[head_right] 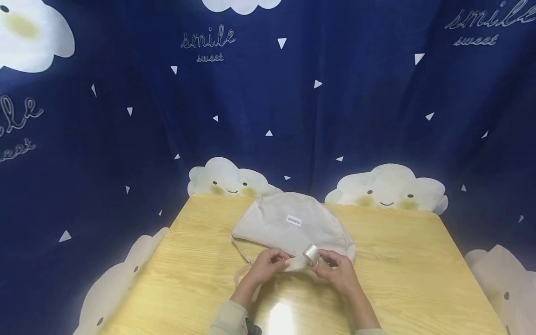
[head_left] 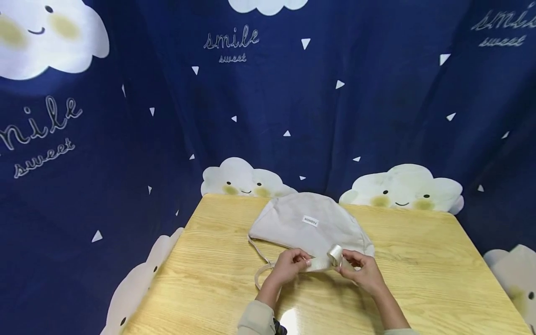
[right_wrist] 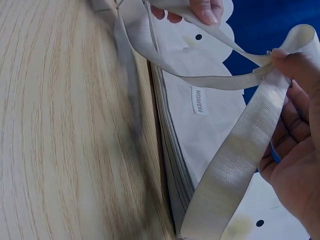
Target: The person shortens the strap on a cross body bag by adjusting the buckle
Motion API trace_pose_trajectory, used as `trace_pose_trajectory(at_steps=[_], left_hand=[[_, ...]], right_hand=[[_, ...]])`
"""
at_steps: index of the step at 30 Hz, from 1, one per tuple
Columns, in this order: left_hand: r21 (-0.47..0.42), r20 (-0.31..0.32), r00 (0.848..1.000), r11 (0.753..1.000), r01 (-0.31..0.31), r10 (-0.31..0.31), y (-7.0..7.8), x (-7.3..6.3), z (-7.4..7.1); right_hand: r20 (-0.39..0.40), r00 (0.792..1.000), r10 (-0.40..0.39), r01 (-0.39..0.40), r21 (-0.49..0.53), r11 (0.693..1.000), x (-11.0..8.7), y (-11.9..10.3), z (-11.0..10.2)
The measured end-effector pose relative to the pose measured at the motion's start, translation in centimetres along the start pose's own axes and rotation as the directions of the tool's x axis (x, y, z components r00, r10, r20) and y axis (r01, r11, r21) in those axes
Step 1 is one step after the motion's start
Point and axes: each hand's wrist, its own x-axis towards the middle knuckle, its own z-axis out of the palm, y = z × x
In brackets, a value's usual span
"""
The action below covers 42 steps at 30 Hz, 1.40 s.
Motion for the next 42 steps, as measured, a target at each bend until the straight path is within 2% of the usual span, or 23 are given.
trace_pose_trajectory(at_steps=[6,10,17,22,26,29,33,35,38,42], left_hand=[[-0.004,-0.021,1.000,1.000,0.011,-0.011,-0.4,-0.1,-0.9],[-0.002,-0.032,0.999,1.000,0.007,-0.007,-0.6,-0.1,-1.6],[-0.016,-0.066,0.998,1.000,0.006,-0.007,-0.4,-0.5,-2.6],[-0.029,-0.094,0.995,0.999,-0.037,0.034,1.2,-1.3,-3.4],[-0.031,-0.057,0.998,0.999,-0.043,0.042,2.5,-1.8,-3.6],[-0.023,-0.032,0.999,0.999,-0.031,0.030,2.8,-1.9,-2.8],[-0.018,-0.026,0.999,0.999,-0.031,0.031,1.7,-1.2,-0.6],[-0.031,-0.001,1.000,0.999,-0.016,0.016,1.2,-0.8,0.5],[-0.045,0.046,0.999,0.999,-0.008,0.010,1.3,-0.3,1.6],[-0.058,0.084,0.996,0.998,-0.033,0.038,1.5,0.3,2.6]], right_hand=[[-0.012,0.999,-0.038,0.038,-0.012,0.999,-0.3,-2.5,-0.1],[-0.012,1.000,-0.014,0.014,-0.026,1.000,-0.5,-3.3,-0.4],[-0.036,0.998,0.050,-0.052,-0.045,0.998,-0.5,-0.3,-0.7],[-0.022,0.999,0.046,-0.047,-0.018,0.999,-0.4,0.5,-0.6],[-0.020,0.999,0.040,-0.039,0.004,0.999,-0.2,0.3,-0.4],[-0.011,0.999,0.030,-0.030,0.029,0.999,-0.2,-0.1,-0.2],[0.009,1.000,0.015,-0.016,0.046,0.999,-0.4,-1.7,-0.1],[0.015,1.000,0.013,-0.014,0.043,0.999,-0.5,-2.7,-0.1],[0.024,1.000,0.015,-0.015,0.030,0.999,-0.4,-3.2,0.0],[0.035,0.999,0.022,-0.023,0.034,0.999,-0.2,-3.3,0.1]])
